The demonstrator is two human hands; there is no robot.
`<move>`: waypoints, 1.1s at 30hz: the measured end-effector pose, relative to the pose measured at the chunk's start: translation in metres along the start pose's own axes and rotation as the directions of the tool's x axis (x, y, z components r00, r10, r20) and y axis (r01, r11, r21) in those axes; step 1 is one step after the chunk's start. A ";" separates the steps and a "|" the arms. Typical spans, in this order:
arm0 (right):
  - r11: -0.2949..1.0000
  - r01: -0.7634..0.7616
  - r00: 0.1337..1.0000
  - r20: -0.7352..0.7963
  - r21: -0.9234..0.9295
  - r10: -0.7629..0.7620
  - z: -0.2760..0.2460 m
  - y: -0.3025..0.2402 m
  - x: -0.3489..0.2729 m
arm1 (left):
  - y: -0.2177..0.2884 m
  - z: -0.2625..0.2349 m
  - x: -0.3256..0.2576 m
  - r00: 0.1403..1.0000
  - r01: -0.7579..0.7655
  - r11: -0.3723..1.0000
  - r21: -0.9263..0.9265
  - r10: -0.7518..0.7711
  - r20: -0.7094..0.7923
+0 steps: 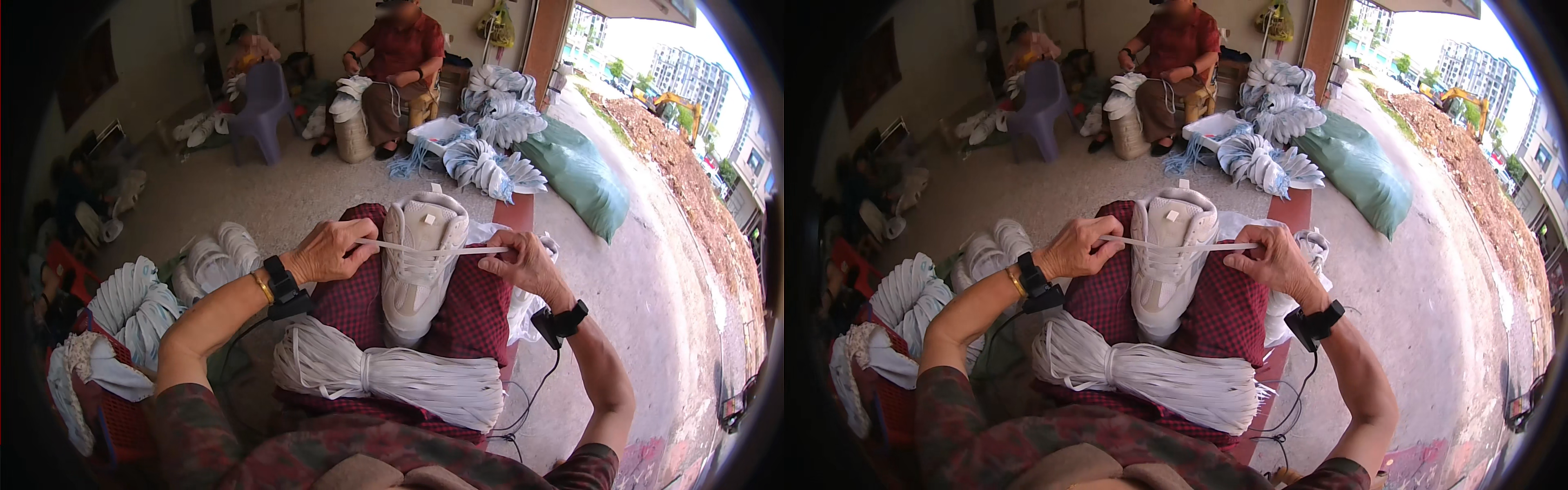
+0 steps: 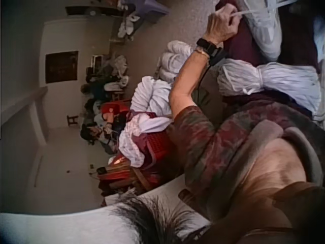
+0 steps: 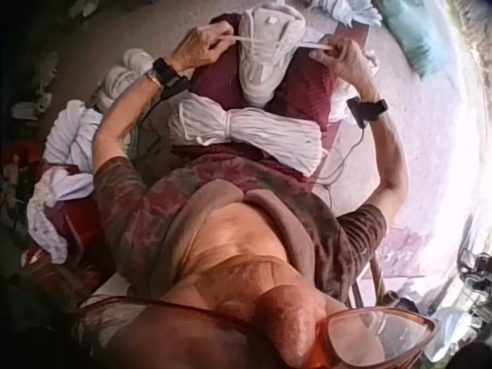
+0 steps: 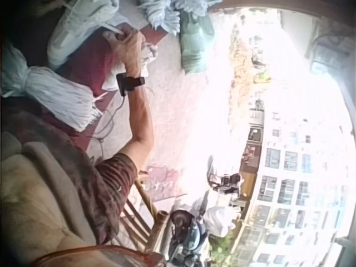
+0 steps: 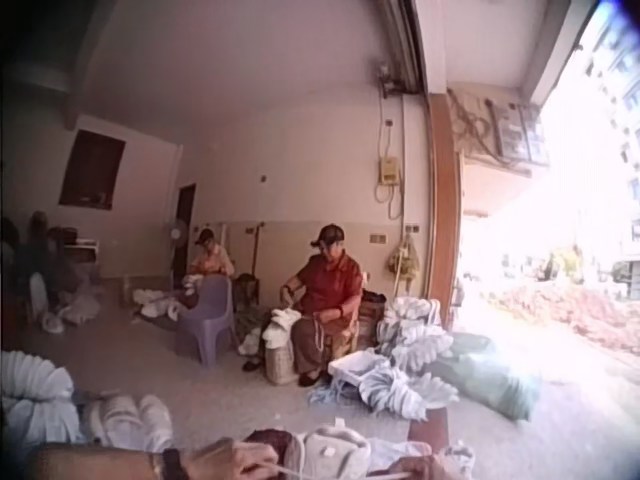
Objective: Lacing white sneakers while sitting in a workshop area.
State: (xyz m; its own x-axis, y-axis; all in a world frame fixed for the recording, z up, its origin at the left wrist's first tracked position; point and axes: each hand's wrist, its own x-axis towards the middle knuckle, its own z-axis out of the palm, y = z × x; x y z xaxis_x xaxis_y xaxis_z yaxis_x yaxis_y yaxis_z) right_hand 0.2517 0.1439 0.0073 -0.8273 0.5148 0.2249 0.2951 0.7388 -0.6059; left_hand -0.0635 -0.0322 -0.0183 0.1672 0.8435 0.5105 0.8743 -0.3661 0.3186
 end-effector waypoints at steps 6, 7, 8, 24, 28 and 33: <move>0.865 0.343 0.914 -0.080 -0.366 -0.397 0.009 0.016 -0.011 | -0.033 -0.015 0.000 0.961 -0.271 0.923 0.272 0.241 0.138; 0.836 0.340 0.903 -0.099 -0.432 -0.418 0.006 0.017 -0.016 | -0.042 -0.018 -0.003 0.933 -0.356 0.853 0.381 0.306 0.188; 0.835 0.337 0.904 -0.098 -0.434 -0.416 0.001 0.024 -0.023 | -0.050 -0.025 -0.005 0.933 -0.358 0.854 0.378 0.309 0.186; 0.413 -0.664 0.665 -0.745 -0.623 -0.055 -0.268 0.090 -0.278 | -0.131 -0.370 -0.273 0.842 0.474 0.464 0.749 0.011 -0.539; 0.242 -0.721 0.513 -0.735 -0.649 -0.444 -0.272 0.063 -0.303 | -0.095 -0.378 -0.280 0.775 0.556 0.294 0.777 0.154 -0.613; 0.782 -0.354 0.244 -0.857 -0.514 -0.453 -0.142 0.021 -0.219 | -0.028 -0.283 -0.205 0.439 0.573 0.513 0.639 0.465 -0.768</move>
State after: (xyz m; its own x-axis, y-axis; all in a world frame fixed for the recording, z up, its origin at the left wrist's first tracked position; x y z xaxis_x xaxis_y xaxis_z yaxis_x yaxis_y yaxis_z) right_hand 0.5067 0.1086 0.0541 0.0745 0.1636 0.9837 0.7690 0.6186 -0.1611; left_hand -0.2517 -0.3057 0.0944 0.1303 -0.1019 0.9862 0.8356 0.5467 -0.0540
